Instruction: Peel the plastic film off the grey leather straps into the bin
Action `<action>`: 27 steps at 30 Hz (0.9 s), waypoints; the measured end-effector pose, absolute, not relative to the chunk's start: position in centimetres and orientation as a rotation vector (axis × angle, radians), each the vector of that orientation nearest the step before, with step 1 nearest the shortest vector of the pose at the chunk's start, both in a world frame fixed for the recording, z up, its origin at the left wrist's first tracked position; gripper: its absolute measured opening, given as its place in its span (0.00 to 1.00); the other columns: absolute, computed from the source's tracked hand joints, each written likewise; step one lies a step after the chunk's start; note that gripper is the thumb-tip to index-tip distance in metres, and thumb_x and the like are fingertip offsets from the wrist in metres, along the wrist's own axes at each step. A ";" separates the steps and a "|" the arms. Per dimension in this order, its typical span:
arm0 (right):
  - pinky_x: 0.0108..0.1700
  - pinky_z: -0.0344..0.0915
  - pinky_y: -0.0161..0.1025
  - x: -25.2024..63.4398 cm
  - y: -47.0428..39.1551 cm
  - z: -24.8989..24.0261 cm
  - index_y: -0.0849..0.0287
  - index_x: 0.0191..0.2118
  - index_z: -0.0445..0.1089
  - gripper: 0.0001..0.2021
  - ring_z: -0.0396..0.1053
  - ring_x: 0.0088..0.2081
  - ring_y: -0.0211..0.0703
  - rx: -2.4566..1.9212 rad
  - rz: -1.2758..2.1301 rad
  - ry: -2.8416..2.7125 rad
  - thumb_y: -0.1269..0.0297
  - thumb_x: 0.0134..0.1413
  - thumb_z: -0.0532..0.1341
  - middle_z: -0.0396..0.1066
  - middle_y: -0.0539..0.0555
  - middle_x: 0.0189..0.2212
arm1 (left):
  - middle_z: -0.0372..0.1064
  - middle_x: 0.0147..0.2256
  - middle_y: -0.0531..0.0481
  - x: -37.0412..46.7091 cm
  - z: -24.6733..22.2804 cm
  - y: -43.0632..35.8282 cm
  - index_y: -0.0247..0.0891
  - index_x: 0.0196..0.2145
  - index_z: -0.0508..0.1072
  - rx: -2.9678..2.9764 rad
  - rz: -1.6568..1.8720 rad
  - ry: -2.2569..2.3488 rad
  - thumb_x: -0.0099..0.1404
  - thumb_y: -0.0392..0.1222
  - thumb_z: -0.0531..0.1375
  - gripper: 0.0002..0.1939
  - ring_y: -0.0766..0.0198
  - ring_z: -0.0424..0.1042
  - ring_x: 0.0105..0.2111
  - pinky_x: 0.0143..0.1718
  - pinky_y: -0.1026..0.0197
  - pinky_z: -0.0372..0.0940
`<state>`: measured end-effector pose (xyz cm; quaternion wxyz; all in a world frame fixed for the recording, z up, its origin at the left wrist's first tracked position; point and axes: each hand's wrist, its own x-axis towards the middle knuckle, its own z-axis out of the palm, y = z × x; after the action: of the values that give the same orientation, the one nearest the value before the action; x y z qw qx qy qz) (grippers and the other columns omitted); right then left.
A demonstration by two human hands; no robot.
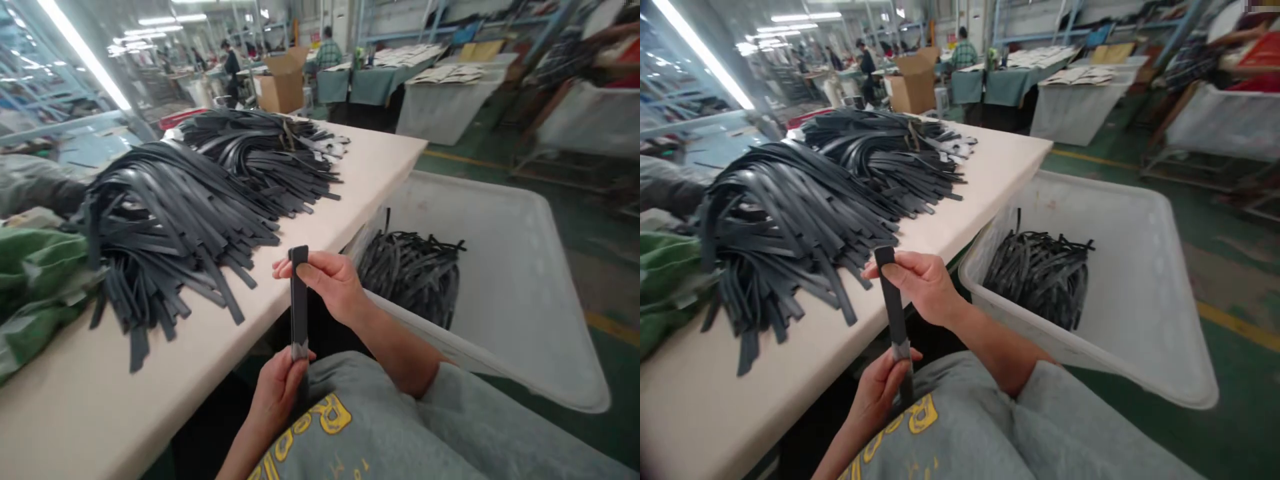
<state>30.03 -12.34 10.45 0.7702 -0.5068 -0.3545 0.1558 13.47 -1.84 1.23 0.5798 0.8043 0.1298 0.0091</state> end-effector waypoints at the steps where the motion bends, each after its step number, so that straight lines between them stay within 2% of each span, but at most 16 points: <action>1: 0.55 0.67 0.49 30.4 -13.4 10.3 0.54 0.37 0.78 0.14 0.75 0.46 0.47 -1.143 0.309 -0.760 0.51 0.61 0.60 0.79 0.52 0.39 | 0.78 0.37 0.47 13.8 0.8 -1.9 0.45 0.37 0.81 1.886 -0.013 0.280 0.65 0.46 0.59 0.10 0.52 0.74 0.40 0.44 0.56 0.65; 3: 0.54 0.68 0.49 31.5 -15.5 10.1 0.54 0.38 0.78 0.15 0.75 0.45 0.47 -1.244 0.203 -0.730 0.51 0.62 0.59 0.79 0.52 0.40 | 0.78 0.41 0.47 14.1 0.0 -1.7 0.46 0.44 0.79 1.858 -0.018 0.282 0.64 0.47 0.60 0.12 0.51 0.74 0.43 0.47 0.55 0.65; 6: 0.55 0.67 0.49 34.6 -19.2 10.7 0.53 0.40 0.76 0.14 0.74 0.48 0.48 -1.424 -0.139 -0.654 0.52 0.64 0.57 0.78 0.53 0.42 | 0.75 0.50 0.46 13.9 -1.5 -0.7 0.47 0.53 0.74 1.719 0.023 0.376 0.63 0.50 0.61 0.20 0.51 0.72 0.49 0.53 0.53 0.63; 11: 0.56 0.66 0.51 43.1 -26.6 12.2 0.55 0.44 0.75 0.14 0.73 0.51 0.52 -1.828 -0.825 -0.554 0.58 0.67 0.54 0.77 0.56 0.45 | 0.73 0.51 0.43 11.7 -4.3 0.9 0.46 0.54 0.71 1.545 -0.037 0.621 0.62 0.58 0.61 0.25 0.51 0.74 0.48 0.54 0.51 0.64; 12: 0.58 0.64 0.51 44.7 -27.9 12.1 0.55 0.46 0.76 0.13 0.70 0.54 0.53 -1.976 -0.836 -0.631 0.59 0.67 0.54 0.75 0.57 0.49 | 0.74 0.50 0.42 11.2 -4.8 1.0 0.45 0.54 0.71 1.512 -0.050 0.646 0.62 0.59 0.61 0.27 0.51 0.74 0.47 0.53 0.51 0.64; 13: 0.61 0.59 0.52 46.2 -29.0 11.7 0.53 0.46 0.77 0.12 0.66 0.59 0.55 -2.067 -0.969 -0.639 0.61 0.65 0.57 0.73 0.56 0.53 | 0.74 0.49 0.41 10.8 -5.2 1.1 0.44 0.54 0.71 1.485 -0.061 0.660 0.61 0.61 0.61 0.28 0.51 0.75 0.46 0.52 0.51 0.65; 14: 0.64 0.54 0.55 47.6 -29.7 11.2 0.50 0.49 0.75 0.13 0.59 0.63 0.59 -2.120 -1.095 -0.602 0.63 0.61 0.61 0.68 0.54 0.59 | 0.74 0.49 0.40 10.6 -5.6 1.0 0.43 0.54 0.71 1.469 -0.073 0.665 0.61 0.61 0.61 0.29 0.51 0.75 0.45 0.51 0.51 0.65; 16: 0.64 0.54 0.54 49.4 -29.7 9.6 0.45 0.59 0.69 0.28 0.56 0.65 0.64 -2.071 -1.276 -0.575 0.66 0.51 0.68 0.59 0.51 0.65 | 0.74 0.48 0.39 10.6 -6.5 1.0 0.43 0.54 0.71 1.467 -0.063 0.680 0.61 0.63 0.61 0.30 0.52 0.75 0.43 0.50 0.52 0.66; 17: 0.66 0.51 0.52 49.9 -29.0 8.8 0.40 0.64 0.62 0.34 0.51 0.67 0.62 -2.098 -1.218 -0.603 0.68 0.52 0.67 0.53 0.46 0.67 | 0.74 0.47 0.39 10.8 -7.0 1.1 0.42 0.54 0.71 1.472 -0.045 0.691 0.60 0.63 0.61 0.31 0.53 0.75 0.42 0.49 0.53 0.66; 18: 0.67 0.50 0.51 50.0 -28.0 8.1 0.35 0.65 0.58 0.36 0.49 0.68 0.62 -2.081 -1.192 -0.614 0.69 0.53 0.66 0.50 0.41 0.68 | 0.75 0.47 0.39 11.0 -7.5 1.2 0.42 0.54 0.71 1.468 -0.030 0.702 0.60 0.64 0.60 0.32 0.53 0.75 0.42 0.48 0.53 0.66; 20: 0.67 0.48 0.56 49.4 -24.9 7.1 0.34 0.67 0.53 0.34 0.48 0.68 0.63 -2.069 -1.116 -0.683 0.67 0.58 0.61 0.49 0.41 0.68 | 0.74 0.47 0.40 11.5 -8.5 1.4 0.42 0.55 0.70 1.432 -0.031 0.720 0.58 0.67 0.60 0.35 0.53 0.75 0.42 0.46 0.53 0.66; 22: 0.65 0.52 0.61 48.0 -20.8 6.3 0.45 0.67 0.56 0.28 0.53 0.66 0.65 -2.049 -1.040 -0.811 0.64 0.62 0.57 0.54 0.51 0.67 | 0.74 0.47 0.39 11.6 -9.4 1.7 0.40 0.55 0.70 1.384 -0.070 0.721 0.56 0.69 0.60 0.38 0.52 0.75 0.43 0.45 0.52 0.65; 24: 0.62 0.59 0.60 46.3 -16.0 5.4 0.58 0.63 0.62 0.23 0.60 0.62 0.62 -2.027 -0.921 -1.002 0.63 0.64 0.56 0.61 0.62 0.62 | 0.74 0.47 0.38 11.7 -10.2 2.0 0.37 0.54 0.71 1.359 -0.104 0.717 0.54 0.70 0.61 0.40 0.51 0.74 0.42 0.44 0.52 0.65; 27: 0.61 0.62 0.54 43.2 -8.6 3.5 0.62 0.58 0.66 0.18 0.63 0.61 0.55 -1.981 -0.704 -1.406 0.70 0.64 0.54 0.64 0.65 0.59 | 0.74 0.46 0.38 11.9 -10.5 2.2 0.36 0.53 0.72 1.349 -0.100 0.717 0.54 0.66 0.61 0.38 0.53 0.74 0.40 0.43 0.53 0.64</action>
<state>43.19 -8.60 3.49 0.3014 -0.7468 -0.5301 -0.2655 11.89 2.20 -10.55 0.7210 0.6105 0.3246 -0.0454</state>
